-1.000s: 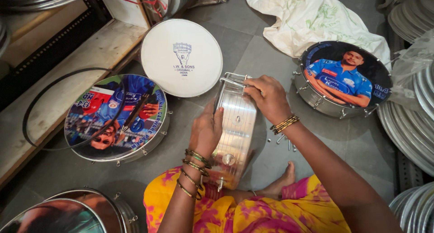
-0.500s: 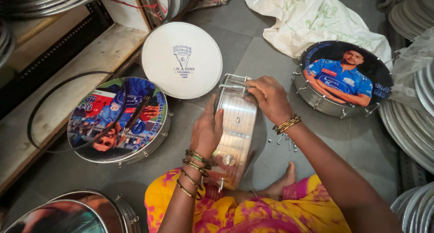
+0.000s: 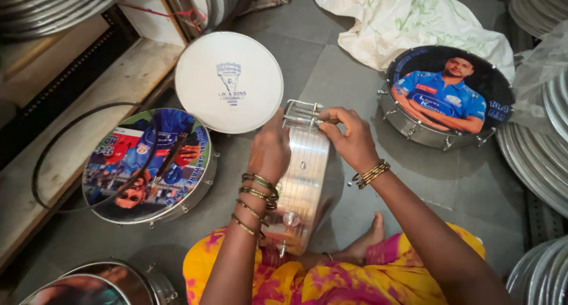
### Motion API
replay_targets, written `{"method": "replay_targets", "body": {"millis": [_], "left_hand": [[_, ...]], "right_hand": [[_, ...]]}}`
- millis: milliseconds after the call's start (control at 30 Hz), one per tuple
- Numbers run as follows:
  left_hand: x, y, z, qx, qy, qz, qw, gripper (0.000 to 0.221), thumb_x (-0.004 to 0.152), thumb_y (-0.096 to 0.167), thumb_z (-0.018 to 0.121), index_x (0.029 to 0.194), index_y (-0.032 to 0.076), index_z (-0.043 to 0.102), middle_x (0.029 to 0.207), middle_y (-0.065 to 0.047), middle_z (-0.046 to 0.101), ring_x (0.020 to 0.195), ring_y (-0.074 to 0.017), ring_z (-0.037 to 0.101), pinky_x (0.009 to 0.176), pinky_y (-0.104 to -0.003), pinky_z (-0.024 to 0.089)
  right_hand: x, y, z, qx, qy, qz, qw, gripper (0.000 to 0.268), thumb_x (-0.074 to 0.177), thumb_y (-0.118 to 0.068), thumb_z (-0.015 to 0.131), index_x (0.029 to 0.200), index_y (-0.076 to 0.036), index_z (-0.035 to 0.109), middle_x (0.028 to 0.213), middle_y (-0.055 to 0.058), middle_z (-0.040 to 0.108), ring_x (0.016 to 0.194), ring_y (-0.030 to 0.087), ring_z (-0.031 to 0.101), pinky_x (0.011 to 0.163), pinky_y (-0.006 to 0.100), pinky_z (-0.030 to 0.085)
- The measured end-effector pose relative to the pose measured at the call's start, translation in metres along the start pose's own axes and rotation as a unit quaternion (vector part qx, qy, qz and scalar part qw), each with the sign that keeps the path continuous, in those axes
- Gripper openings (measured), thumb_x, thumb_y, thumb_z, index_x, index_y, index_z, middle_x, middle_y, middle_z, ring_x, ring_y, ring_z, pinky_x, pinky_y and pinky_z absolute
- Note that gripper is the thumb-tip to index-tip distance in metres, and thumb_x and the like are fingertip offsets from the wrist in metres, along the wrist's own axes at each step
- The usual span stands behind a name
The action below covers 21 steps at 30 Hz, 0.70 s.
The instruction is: The person attaches metal tension rods and hardware to a drum shell, tightening the components into the frame.
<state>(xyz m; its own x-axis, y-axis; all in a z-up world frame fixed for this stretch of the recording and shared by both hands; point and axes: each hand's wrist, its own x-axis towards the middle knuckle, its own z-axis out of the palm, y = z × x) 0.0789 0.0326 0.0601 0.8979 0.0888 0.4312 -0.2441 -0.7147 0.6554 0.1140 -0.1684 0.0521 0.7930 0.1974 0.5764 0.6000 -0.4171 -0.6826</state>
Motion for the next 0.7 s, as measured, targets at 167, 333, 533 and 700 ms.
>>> {"method": "replay_targets", "body": {"millis": [167,333,533,700], "left_hand": [[-0.004,0.000,0.001,-0.017,0.033,0.060,0.998,0.041,0.095,0.007,0.059,0.135,-0.002,0.058,0.119,-0.030,0.067,0.102,-0.0474,0.067,0.085,-0.052,0.053],[-0.005,0.001,-0.001,-0.018,0.038,0.059,0.997,0.042,0.095,0.006,0.059,0.135,-0.004,0.058,0.119,-0.030,0.068,0.102,-0.0462,0.067,0.085,-0.051,0.054],[-0.004,-0.005,-0.002,-0.023,0.012,0.020,0.999,0.042,0.096,0.006,0.058,0.137,-0.003,0.058,0.118,-0.029,0.068,0.101,-0.0451,0.067,0.084,-0.050,0.054],[-0.006,-0.010,0.004,-0.029,0.058,0.078,0.995,0.039,0.096,0.004,0.058,0.134,-0.004,0.060,0.124,-0.029,0.067,0.109,-0.0442,0.067,0.092,-0.047,0.055]], "right_hand": [[0.004,0.005,0.004,-0.065,0.012,-0.040,0.997,0.014,0.101,-0.013,0.064,0.108,-0.003,0.071,0.115,0.012,0.073,0.106,0.028,0.067,0.093,0.038,0.053],[0.001,-0.005,0.000,-0.060,0.027,0.014,0.998,0.016,0.100,-0.009,0.058,0.111,-0.004,0.068,0.129,0.012,0.065,0.118,0.031,0.062,0.102,0.043,0.047],[-0.006,-0.018,-0.005,-0.220,-0.018,0.006,0.975,0.046,0.081,0.007,0.057,0.116,-0.017,0.076,0.147,0.013,0.054,0.128,0.031,0.055,0.118,0.062,0.014],[-0.001,-0.024,-0.005,-0.251,-0.007,-0.026,0.968,0.048,0.081,0.008,0.058,0.116,-0.019,0.076,0.154,0.014,0.050,0.137,0.032,0.049,0.122,0.063,0.012]]}}
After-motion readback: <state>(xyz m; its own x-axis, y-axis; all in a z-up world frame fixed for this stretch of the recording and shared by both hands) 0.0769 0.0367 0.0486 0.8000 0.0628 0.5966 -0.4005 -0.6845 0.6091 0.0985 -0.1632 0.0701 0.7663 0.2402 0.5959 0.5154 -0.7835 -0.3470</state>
